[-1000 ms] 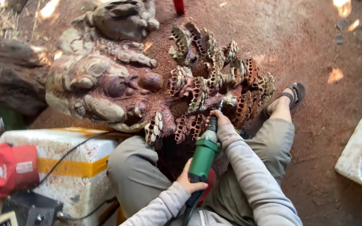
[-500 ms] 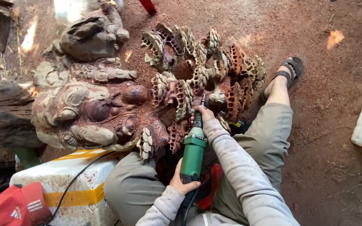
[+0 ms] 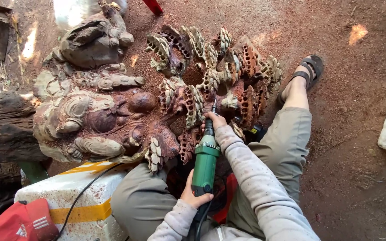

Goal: Carving and cleaning intricate details on a large wooden burl using a rotary power tool.

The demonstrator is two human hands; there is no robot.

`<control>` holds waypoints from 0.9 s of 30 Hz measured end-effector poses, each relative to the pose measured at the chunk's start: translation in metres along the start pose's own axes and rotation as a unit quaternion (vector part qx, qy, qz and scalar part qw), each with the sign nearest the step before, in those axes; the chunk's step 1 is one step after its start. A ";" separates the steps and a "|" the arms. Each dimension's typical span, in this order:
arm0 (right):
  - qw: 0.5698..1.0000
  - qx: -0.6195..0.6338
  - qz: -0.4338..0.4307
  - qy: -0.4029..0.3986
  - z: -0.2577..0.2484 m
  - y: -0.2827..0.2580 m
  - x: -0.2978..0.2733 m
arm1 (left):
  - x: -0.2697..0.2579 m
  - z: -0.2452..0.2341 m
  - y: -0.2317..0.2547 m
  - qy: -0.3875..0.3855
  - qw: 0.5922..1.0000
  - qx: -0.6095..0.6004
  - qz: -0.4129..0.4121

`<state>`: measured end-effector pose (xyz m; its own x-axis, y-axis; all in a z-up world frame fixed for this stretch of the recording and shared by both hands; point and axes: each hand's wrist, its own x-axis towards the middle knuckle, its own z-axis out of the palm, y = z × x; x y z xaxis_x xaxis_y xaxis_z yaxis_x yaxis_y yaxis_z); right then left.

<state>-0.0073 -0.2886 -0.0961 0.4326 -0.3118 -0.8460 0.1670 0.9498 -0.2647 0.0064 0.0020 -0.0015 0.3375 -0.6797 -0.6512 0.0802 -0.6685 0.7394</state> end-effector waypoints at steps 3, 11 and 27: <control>1.000 -0.008 0.003 0.005 0.000 0.001 0.001 | -0.003 0.000 0.002 -0.006 1.000 -0.012 0.003; 1.000 -0.025 0.006 0.003 0.001 0.000 -0.004 | -0.008 0.004 0.000 -0.001 1.000 -0.008 -0.025; 1.000 -0.026 0.015 -0.004 -0.003 0.000 -0.003 | -0.009 0.016 -0.019 0.016 1.000 -0.019 0.006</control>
<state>-0.0109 -0.2872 -0.0951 0.4444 -0.2839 -0.8497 0.1073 0.9585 -0.2641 -0.0132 0.0160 -0.0129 0.3692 -0.6770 -0.6367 0.1118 -0.6477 0.7536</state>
